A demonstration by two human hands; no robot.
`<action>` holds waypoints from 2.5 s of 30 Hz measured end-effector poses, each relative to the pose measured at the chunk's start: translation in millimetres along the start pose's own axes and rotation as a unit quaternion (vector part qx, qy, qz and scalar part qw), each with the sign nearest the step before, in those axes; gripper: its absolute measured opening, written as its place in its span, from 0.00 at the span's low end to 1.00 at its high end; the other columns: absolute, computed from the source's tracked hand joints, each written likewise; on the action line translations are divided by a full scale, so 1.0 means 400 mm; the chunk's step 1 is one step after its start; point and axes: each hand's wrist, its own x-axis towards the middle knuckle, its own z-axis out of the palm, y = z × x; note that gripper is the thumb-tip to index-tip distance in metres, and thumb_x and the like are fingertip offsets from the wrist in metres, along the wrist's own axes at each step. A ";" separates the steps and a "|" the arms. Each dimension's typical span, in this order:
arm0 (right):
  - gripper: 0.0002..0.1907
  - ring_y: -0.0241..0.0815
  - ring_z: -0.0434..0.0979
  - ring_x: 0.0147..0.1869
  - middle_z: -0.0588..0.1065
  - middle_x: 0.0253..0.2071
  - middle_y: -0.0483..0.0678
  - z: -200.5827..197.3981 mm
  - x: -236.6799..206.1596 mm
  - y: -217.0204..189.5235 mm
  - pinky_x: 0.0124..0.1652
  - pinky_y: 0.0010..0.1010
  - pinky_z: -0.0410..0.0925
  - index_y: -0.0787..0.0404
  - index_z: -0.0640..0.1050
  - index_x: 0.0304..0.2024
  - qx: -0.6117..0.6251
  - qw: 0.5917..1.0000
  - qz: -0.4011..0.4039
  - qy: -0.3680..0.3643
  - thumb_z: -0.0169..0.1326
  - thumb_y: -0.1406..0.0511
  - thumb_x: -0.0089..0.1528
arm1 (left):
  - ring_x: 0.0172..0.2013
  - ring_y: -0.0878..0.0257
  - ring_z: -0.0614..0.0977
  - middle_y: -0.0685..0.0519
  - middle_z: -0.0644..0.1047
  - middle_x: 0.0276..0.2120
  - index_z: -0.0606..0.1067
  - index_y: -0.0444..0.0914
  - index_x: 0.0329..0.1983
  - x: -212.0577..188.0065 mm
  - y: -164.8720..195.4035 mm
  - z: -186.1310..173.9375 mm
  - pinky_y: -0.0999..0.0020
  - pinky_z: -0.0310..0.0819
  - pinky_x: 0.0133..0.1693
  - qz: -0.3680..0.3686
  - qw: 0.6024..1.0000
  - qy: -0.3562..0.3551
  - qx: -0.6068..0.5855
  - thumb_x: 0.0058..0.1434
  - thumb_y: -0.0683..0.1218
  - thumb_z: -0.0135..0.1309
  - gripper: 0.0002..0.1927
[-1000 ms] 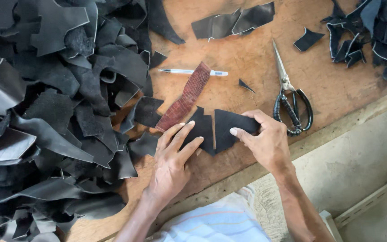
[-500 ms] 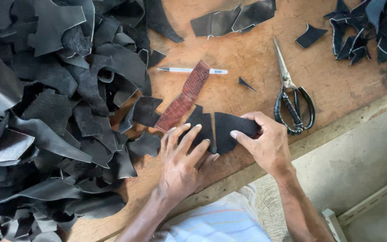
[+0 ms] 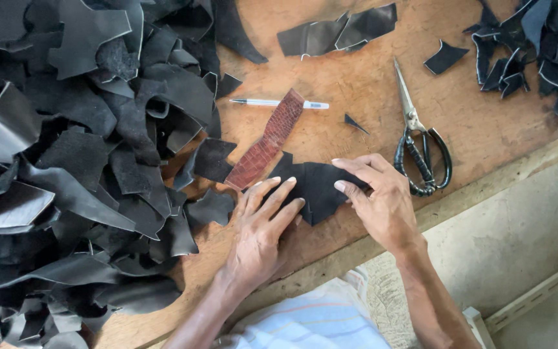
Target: The person selects a black leather piece from a pile, trims it with scissors, and places a reddish patterned template on top. They then use a pen to trace the template outline onto the leather piece.
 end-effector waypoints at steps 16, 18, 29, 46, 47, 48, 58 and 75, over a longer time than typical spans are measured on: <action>0.21 0.50 0.80 0.46 0.76 0.46 0.54 0.028 -0.020 -0.012 0.44 0.36 0.72 0.63 0.80 0.54 -0.033 0.999 -0.003 0.019 0.64 0.68 0.58 | 0.67 0.44 0.66 0.40 0.68 0.66 0.75 0.37 0.59 -0.024 0.006 0.026 0.41 0.56 0.65 0.028 0.994 -0.038 0.094 0.51 0.36 0.51 0.28; 0.20 0.49 0.80 0.45 0.76 0.47 0.53 0.033 -0.020 -0.014 0.40 0.34 0.73 0.62 0.79 0.54 -0.032 0.999 0.029 0.010 0.63 0.67 0.59 | 0.68 0.41 0.64 0.35 0.65 0.67 0.71 0.30 0.63 -0.032 0.021 0.039 0.42 0.55 0.68 0.015 0.995 -0.066 0.069 0.52 0.35 0.51 0.31; 0.24 0.54 0.78 0.51 0.75 0.53 0.57 -0.030 0.008 -0.037 0.49 0.39 0.71 0.66 0.77 0.57 -0.124 0.989 -0.073 0.023 0.64 0.64 0.59 | 0.69 0.36 0.61 0.33 0.61 0.69 0.63 0.28 0.70 -0.058 0.043 0.086 0.41 0.51 0.69 0.033 0.989 -0.045 0.138 0.70 0.50 0.49 0.30; 0.13 0.53 0.73 0.49 0.73 0.37 0.49 0.057 0.351 -0.087 0.47 0.43 0.66 0.64 0.74 0.37 -0.110 0.924 -0.292 -0.222 0.65 0.71 0.53 | 0.68 0.38 0.62 0.35 0.61 0.68 0.59 0.26 0.70 -0.056 0.072 0.083 0.42 0.51 0.68 0.022 0.984 -0.088 0.151 0.69 0.49 0.46 0.31; 0.12 0.53 0.73 0.48 0.73 0.37 0.50 0.043 0.345 -0.088 0.46 0.43 0.65 0.63 0.76 0.40 -0.092 0.930 -0.287 -0.211 0.64 0.70 0.55 | 0.68 0.38 0.62 0.35 0.61 0.68 0.59 0.26 0.70 -0.056 0.070 0.085 0.42 0.52 0.68 0.023 0.985 -0.089 0.149 0.69 0.49 0.46 0.31; 0.11 0.54 0.73 0.47 0.73 0.37 0.50 0.026 0.330 -0.085 0.46 0.44 0.65 0.62 0.78 0.42 -0.073 0.935 -0.282 -0.202 0.63 0.70 0.58 | 0.67 0.38 0.62 0.35 0.61 0.68 0.59 0.26 0.71 -0.057 0.070 0.086 0.42 0.52 0.68 0.021 0.985 -0.090 0.146 0.70 0.49 0.46 0.31; 0.08 0.35 0.77 0.25 0.79 0.23 0.42 -0.072 0.062 -0.028 0.25 0.30 0.70 0.61 0.83 0.40 0.080 0.920 0.289 -0.254 0.57 0.64 0.64 | 0.67 0.38 0.61 0.35 0.61 0.67 0.70 0.33 0.62 -0.064 0.033 0.103 0.39 0.47 0.68 0.021 0.985 -0.122 0.117 0.68 0.47 0.46 0.21; 0.08 0.38 0.78 0.42 0.81 0.37 0.43 -0.132 0.207 0.035 0.47 0.35 0.68 0.56 0.82 0.45 -0.051 0.984 -0.094 -0.139 0.60 0.70 0.63 | 0.67 0.43 0.65 0.40 0.64 0.68 0.61 0.28 0.71 -0.065 0.062 0.103 0.46 0.53 0.68 -0.007 0.986 -0.082 0.143 0.69 0.51 0.47 0.32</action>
